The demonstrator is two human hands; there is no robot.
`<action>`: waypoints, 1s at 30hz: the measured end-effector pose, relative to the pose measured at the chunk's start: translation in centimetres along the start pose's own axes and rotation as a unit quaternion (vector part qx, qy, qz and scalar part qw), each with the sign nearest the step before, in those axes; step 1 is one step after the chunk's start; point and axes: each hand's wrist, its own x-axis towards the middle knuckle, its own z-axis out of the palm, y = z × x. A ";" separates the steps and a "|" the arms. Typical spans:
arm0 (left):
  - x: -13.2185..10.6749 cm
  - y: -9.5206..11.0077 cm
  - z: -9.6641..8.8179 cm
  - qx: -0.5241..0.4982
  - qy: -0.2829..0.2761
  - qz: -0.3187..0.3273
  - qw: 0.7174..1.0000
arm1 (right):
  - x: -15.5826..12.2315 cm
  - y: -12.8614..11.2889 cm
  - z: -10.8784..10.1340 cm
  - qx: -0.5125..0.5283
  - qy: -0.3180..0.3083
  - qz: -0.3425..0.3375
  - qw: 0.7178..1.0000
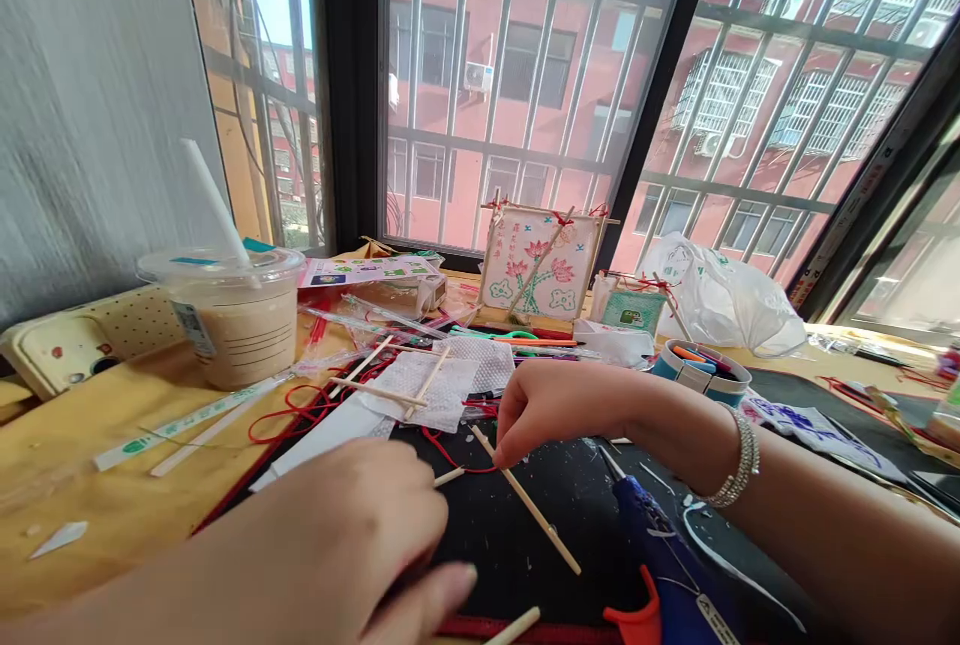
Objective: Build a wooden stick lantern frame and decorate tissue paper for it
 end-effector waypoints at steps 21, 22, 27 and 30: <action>2.1 -1.9 -1.5 -0.047 -0.057 -0.182 0.981 | 0.3 -0.9 1.3 0.013 0.021 0.027 0.999; 2.2 -1.9 -1.5 -0.051 -0.050 -0.182 0.981 | 0.2 -1.0 1.4 0.014 0.022 0.028 0.999; 2.5 -1.7 -1.3 -0.075 -0.036 -0.180 0.980 | 0.2 -1.2 1.6 0.025 0.021 0.026 0.999; 2.7 -1.6 -1.1 -0.094 -0.028 -0.182 0.978 | 0.2 -1.4 1.7 0.024 0.026 0.032 0.999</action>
